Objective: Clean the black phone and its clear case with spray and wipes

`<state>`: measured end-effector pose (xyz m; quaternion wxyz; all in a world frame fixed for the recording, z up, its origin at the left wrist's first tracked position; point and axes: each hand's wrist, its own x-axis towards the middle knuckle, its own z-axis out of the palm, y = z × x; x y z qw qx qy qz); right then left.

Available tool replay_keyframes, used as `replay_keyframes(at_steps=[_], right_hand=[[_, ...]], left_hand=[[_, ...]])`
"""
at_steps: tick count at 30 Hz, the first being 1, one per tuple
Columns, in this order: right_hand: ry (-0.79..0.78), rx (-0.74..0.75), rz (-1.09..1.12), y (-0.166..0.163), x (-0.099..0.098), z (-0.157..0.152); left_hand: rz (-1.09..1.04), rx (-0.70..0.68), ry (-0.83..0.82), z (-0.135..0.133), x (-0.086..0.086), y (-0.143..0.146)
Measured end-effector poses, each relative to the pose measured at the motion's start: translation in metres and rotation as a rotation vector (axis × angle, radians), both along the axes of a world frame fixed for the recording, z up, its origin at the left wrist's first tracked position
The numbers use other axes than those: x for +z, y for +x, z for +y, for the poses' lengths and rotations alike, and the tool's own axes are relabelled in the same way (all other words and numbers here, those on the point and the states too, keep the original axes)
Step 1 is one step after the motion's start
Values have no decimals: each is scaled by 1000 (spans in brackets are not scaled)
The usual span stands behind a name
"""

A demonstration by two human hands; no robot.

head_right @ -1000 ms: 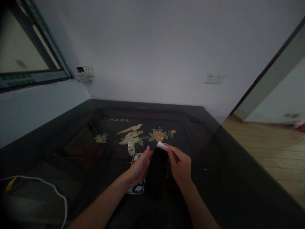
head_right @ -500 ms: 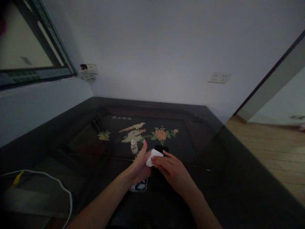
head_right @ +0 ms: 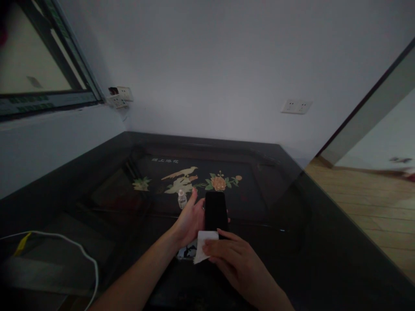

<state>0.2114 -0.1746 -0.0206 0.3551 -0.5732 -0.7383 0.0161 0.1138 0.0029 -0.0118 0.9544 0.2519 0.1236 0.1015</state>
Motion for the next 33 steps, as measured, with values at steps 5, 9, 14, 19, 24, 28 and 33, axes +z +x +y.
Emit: replay_keyframes(at_steps=[5, 9, 14, 19, 24, 28, 33], right_hand=[[44, -339, 302, 10, 9, -1], [266, -638, 483, 26, 21, 18], [290, -572, 363, 43, 15, 44], [134, -294, 153, 39, -7, 47], [71, -231, 37, 21, -8, 18], [115, -121, -87, 9, -9, -8], [199, -94, -245, -3, -22, -21]], left_hand=[[11, -20, 27, 0, 4, -2], [16, -47, 42, -2, 6, -4], [5, -75, 71, -4, 6, -5], [13, -44, 104, -2, 6, -3], [65, -12, 104, 0, 6, -2], [32, -7, 55, 0, 6, -3], [37, -8, 0, 0, 7, -4]])
